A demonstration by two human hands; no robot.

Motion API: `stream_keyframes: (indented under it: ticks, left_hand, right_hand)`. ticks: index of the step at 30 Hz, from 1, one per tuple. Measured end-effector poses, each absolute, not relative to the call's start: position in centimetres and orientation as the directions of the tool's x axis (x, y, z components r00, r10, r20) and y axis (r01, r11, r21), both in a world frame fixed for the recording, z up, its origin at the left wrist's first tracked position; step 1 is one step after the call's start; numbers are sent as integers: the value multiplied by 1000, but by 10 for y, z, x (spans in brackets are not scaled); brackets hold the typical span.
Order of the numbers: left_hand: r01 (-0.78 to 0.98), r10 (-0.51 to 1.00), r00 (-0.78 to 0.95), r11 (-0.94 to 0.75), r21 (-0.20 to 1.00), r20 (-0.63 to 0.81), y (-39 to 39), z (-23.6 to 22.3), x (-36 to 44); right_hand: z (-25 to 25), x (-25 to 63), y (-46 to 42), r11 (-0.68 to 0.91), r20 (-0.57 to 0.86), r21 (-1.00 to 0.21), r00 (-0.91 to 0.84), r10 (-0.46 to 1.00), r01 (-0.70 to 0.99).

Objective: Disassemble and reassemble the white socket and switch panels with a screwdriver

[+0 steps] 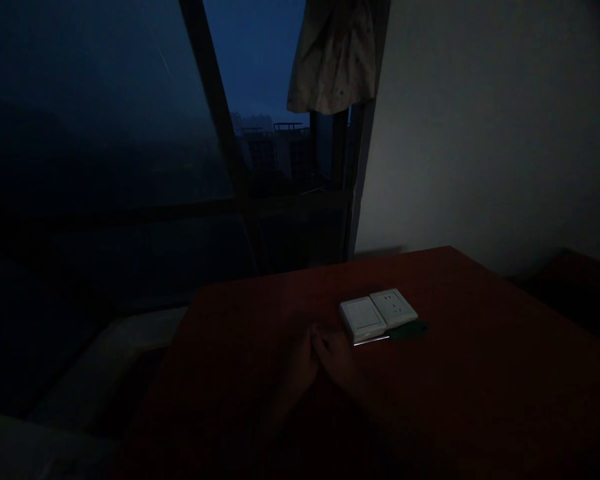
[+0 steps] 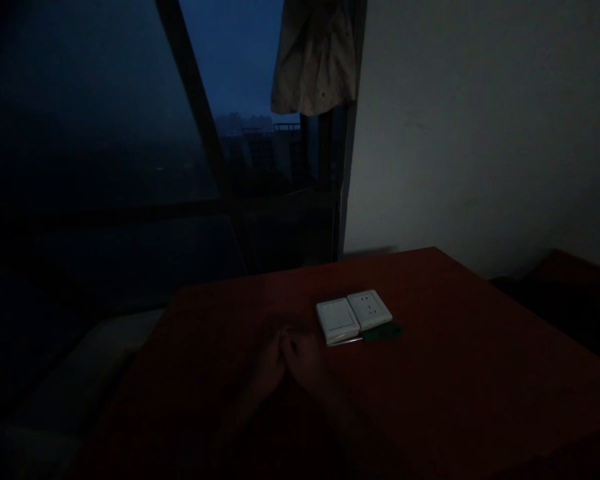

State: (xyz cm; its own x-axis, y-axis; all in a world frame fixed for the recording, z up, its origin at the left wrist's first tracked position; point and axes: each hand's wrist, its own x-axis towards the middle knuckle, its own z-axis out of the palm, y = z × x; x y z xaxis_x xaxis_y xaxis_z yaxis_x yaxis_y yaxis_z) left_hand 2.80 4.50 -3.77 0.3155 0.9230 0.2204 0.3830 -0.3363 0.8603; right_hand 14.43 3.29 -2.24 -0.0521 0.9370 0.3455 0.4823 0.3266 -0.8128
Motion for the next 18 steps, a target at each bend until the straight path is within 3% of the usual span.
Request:
stream_keyframes:
  ticks: [18]
  left_hand:
    - [447,923,323,-342,827,207,47,-39,28]
  right_hand:
    - [-28,145,39,315,328,-839,-49,943,444]
